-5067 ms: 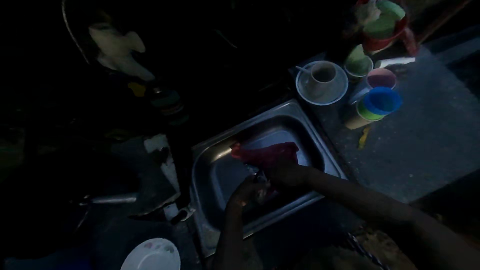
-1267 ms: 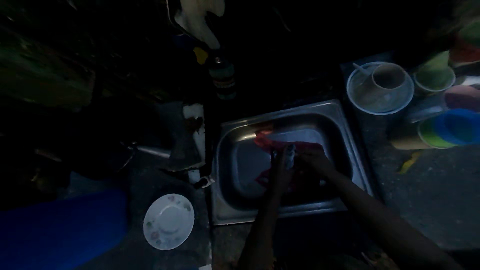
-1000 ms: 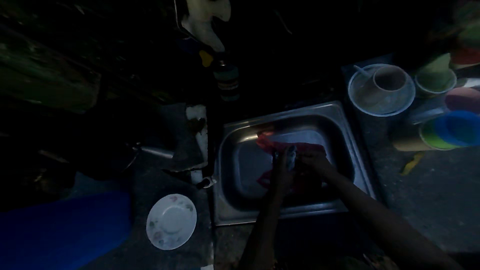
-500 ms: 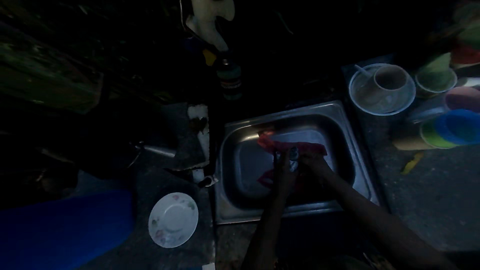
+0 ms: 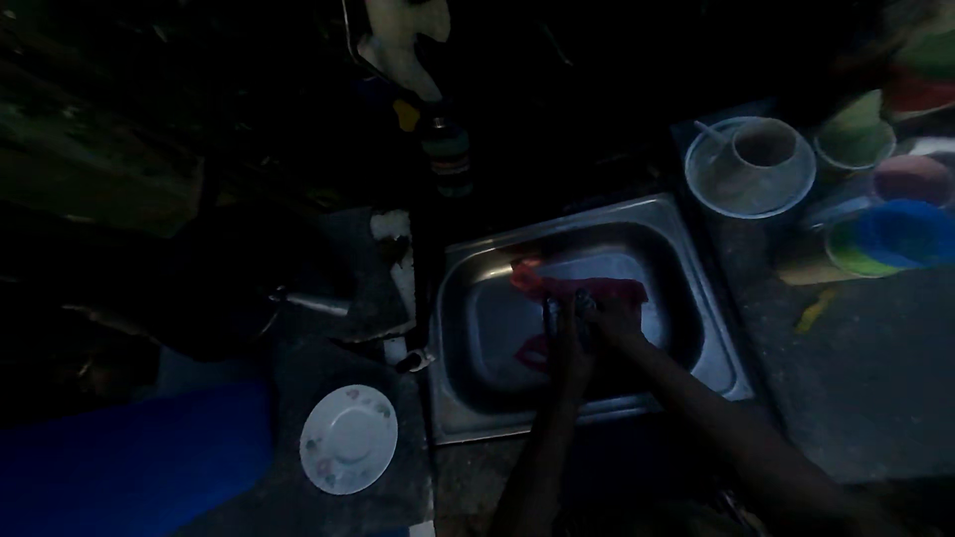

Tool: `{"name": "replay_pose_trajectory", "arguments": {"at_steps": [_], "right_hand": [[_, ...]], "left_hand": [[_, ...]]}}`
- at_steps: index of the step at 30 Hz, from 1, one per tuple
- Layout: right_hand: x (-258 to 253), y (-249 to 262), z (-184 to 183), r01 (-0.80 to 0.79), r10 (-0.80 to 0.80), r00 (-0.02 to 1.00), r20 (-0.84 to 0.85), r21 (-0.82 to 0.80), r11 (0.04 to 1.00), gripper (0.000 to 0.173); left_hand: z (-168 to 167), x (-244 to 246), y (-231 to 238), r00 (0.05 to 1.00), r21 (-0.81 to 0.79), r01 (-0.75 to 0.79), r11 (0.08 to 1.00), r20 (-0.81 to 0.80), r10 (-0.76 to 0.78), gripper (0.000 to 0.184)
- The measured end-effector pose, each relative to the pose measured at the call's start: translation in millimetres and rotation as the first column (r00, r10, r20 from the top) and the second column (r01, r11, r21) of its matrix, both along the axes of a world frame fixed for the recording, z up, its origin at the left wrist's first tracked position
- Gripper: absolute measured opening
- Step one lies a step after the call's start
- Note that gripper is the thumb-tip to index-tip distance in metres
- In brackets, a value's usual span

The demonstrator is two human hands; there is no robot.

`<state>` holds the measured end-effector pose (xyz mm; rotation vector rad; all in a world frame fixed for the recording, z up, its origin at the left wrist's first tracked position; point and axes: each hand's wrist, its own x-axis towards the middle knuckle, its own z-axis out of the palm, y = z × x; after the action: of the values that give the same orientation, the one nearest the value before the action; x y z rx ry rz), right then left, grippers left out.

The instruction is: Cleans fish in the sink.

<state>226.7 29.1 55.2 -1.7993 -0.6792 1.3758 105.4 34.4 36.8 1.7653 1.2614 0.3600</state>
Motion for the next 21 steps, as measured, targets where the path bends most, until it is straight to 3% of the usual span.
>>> {"name": "replay_pose_trajectory", "arguments": {"at_steps": [3,5,8,13,21], "right_hand": [[-0.6,2.7,-0.5,-0.009,0.01,0.999,-0.034,0.017,1.0,0.036],[0.1,1.5,-9.9,-0.053,0.052,0.998,0.021,0.055,0.997,0.034],[2.3,-1.2,-21.6,-0.213,0.189,0.955,0.228,0.088,0.973,0.035],[-0.5,-2.9,-15.1,-0.452,0.394,0.794,0.463,0.015,0.892,0.04],[-9.5,-11.7,-29.2,-0.373,0.252,0.871,0.422,0.234,0.898,0.033]], "left_hand": [[5.5,-11.8,11.3,0.998,-0.151,0.02,0.988,0.064,-0.01,0.08],[11.9,-20.4,21.6,0.992,-0.229,-0.03,0.973,0.111,0.057,0.063],[13.3,-24.6,34.2,0.971,-0.169,-0.126,0.977,0.179,0.157,0.038],[24.3,-19.5,51.1,1.0,-0.146,0.002,0.989,0.016,0.001,0.028],[27.0,-24.0,53.9,0.999,-0.12,0.024,0.992,-0.019,-0.026,0.027]]}}
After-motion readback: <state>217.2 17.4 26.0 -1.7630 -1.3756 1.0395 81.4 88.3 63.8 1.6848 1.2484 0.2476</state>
